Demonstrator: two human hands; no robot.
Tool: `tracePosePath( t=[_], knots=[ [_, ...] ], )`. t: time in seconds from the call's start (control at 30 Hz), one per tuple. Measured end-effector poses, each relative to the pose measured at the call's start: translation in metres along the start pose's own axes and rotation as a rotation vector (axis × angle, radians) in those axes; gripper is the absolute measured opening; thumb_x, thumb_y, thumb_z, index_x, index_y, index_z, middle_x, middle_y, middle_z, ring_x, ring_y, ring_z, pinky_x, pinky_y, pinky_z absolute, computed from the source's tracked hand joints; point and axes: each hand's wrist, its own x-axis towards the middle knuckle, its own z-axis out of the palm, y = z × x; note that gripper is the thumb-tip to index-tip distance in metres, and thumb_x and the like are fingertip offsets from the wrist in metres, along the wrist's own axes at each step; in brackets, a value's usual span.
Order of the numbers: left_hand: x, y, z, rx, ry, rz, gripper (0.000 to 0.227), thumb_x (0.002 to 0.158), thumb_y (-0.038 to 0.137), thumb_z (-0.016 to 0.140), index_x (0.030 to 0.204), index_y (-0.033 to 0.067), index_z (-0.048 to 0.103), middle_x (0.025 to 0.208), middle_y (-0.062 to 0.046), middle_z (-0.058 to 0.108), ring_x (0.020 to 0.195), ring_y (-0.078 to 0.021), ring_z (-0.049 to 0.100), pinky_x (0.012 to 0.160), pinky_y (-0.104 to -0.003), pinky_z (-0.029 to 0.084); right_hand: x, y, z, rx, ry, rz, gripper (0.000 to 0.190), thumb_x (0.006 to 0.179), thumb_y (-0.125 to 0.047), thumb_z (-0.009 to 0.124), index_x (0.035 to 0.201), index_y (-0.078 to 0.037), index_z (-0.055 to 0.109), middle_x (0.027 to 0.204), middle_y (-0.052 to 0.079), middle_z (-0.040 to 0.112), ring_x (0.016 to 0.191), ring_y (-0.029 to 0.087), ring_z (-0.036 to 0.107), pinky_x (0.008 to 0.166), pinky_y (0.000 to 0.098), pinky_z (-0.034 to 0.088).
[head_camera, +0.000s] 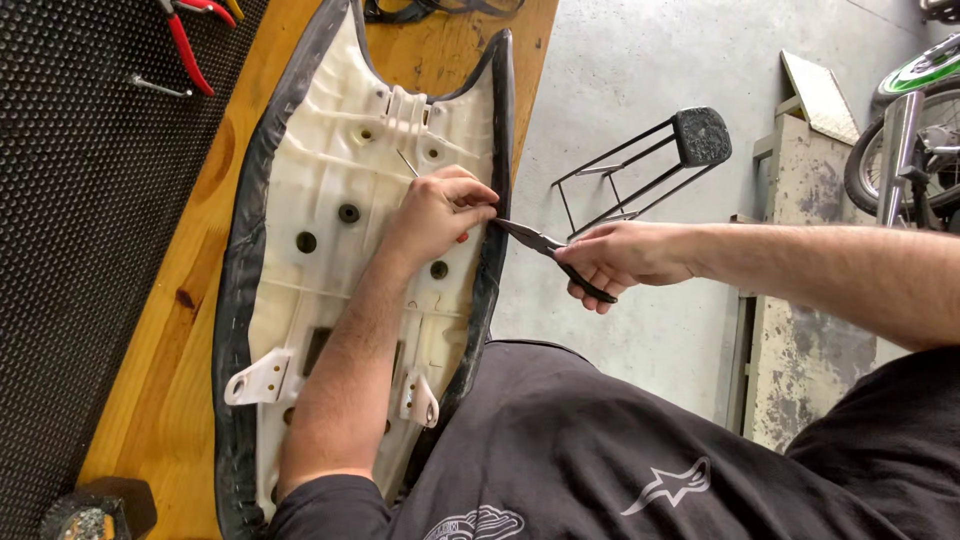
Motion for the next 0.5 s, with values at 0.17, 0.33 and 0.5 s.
tracePosePath(
  t=[0.17,0.33,0.5],
  knots=[
    [0.000,0.005,-0.005,0.013,-0.037,-0.049,0.013,0.085,0.013,0.081,0.096,0.0189,0.079,0.094,0.003,0.072,0.086,-0.0093,0.072,0.085,-0.025,0.057,-0.016,-0.018,0.012,-0.013,-0.020,0.030,0.032,0.103,-0.028,0.052,0.090,-0.003,0.068,0.092,0.024,0.079,0.082,0.033,0.079,0.071,0.0460,0.065],
    [0.000,0.009,-0.007,0.011,-0.059,-0.052,0.017,0.081,0.014,0.085,0.096,0.0186,0.080,0.093,0.003,0.072,0.086,-0.0093,0.072,0.086,-0.026,0.057,-0.005,-0.015,0.006,-0.019,-0.031,0.038,0.035,0.103,-0.032,0.052,0.088,-0.004,0.069,0.089,0.022,0.078,0.081,0.034,0.079,0.070,0.0468,0.066],
    [0.000,0.006,-0.006,0.025,-0.077,-0.069,0.016,0.082,0.016,0.086,0.096,0.0179,0.079,0.094,0.003,0.071,0.087,-0.0089,0.072,0.086,-0.025,0.058,0.001,-0.016,0.007,-0.001,-0.026,0.041,0.033,0.101,-0.032,0.055,0.082,-0.006,0.065,0.082,0.020,0.074,0.077,0.033,0.077,0.067,0.0481,0.066]
  ],
)
